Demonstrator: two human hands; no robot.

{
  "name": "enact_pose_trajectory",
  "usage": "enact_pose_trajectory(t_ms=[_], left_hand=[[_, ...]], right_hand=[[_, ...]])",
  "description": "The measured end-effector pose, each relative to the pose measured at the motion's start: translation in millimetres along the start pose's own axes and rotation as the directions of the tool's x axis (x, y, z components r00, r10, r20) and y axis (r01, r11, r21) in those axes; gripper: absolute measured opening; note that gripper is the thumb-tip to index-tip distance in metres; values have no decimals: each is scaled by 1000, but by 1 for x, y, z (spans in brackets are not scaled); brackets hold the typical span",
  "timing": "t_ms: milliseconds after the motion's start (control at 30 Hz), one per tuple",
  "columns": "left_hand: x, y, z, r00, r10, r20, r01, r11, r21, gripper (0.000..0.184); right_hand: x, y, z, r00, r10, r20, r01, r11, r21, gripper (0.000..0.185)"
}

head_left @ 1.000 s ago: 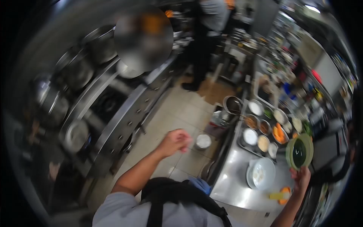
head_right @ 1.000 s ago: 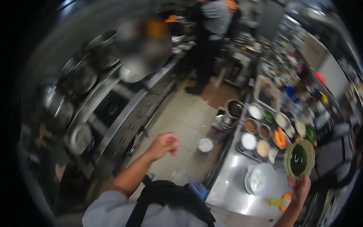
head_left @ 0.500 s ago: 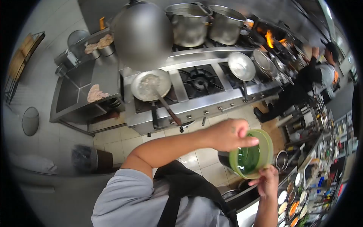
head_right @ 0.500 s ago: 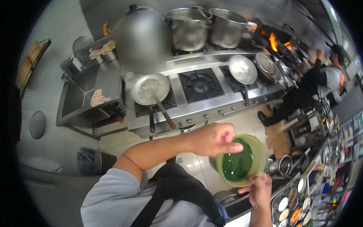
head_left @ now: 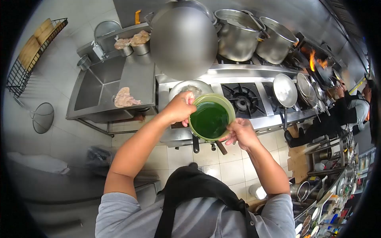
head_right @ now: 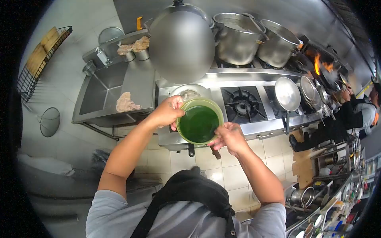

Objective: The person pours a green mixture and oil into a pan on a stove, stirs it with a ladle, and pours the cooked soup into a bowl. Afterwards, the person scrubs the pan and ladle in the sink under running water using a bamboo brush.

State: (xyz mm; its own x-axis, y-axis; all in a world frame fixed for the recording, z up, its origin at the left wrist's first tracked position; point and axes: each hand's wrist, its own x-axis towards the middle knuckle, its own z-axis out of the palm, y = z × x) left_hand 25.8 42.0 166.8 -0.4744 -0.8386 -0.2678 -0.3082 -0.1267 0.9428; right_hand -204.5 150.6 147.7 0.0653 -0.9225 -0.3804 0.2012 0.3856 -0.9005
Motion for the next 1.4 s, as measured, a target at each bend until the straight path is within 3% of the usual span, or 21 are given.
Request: enact_pose_trajectory(t_ms=[133, 233, 267, 367, 433, 500, 567, 633, 767, 833, 1000, 1100, 1200, 1267, 1400], left_hand=[[1, -12, -26, 987, -12, -158, 5, 999, -43, 21], [1, -27, -46, 958, -20, -285, -16, 992, -122, 22], [4, -39, -54, 943, -36, -330, -14, 989, -146, 23], [-4, -46, -66, 895, -69, -442, -37, 973, -227, 24], [-7, -55, -74, 857, -69, -511, -59, 972, -229, 23], [-5, -57, -84, 821, -73, -566, -69, 972, -225, 22], [-4, -59, -90, 788, -104, -607, -49, 972, -231, 23], [-2, -60, -95, 761, -86, -643, -62, 977, -205, 23], [9, -60, -102, 717, -84, -691, -38, 986, -160, 21], [18, -58, -110, 709, -62, -702, -31, 993, -118, 20], [48, -58, -119, 704, -18, -710, -4, 1000, -29, 18], [67, -63, -126, 732, 21, -681, 5, 999, 36, 18], [82, -63, -129, 753, 29, -657, 60, 992, 113, 18], [95, -66, -131, 770, 55, -635, 54, 987, 150, 17], [115, -66, -132, 783, 53, -620, 71, 982, 173, 16]], right_hand=[[50, 6, 0, 995, -30, 90, 37, 997, -74, 30], [75, 39, -22, 977, -188, -96, 163, 961, -223, 42], [92, 68, -42, 970, -194, -146, 121, 908, -401, 55], [119, 151, -72, 983, 67, -169, -146, 846, -513, 62], [93, 137, -44, 925, 373, 76, -356, 918, -177, 57], [98, 155, -39, 819, 458, 345, -525, 840, 132, 49], [101, 164, -39, 801, 337, 494, -542, 758, 363, 38], [104, 166, -45, 844, 285, 455, -487, 764, 424, 30], [74, 140, -50, 942, 283, 178, -275, 959, -67, 22], [58, 126, -55, 983, 169, 71, -132, 924, -360, 21], [29, 106, -59, 1000, 17, 23, 0, 796, -606, 19], [15, 94, -45, 998, 52, -25, -58, 884, -464, 18], [6, 71, -31, 984, 177, 16, -175, 981, -89, 18], [3, 62, -25, 975, 217, 49, -221, 968, 116, 24], [-4, 49, -17, 959, 243, 144, -277, 908, 315, 29]])
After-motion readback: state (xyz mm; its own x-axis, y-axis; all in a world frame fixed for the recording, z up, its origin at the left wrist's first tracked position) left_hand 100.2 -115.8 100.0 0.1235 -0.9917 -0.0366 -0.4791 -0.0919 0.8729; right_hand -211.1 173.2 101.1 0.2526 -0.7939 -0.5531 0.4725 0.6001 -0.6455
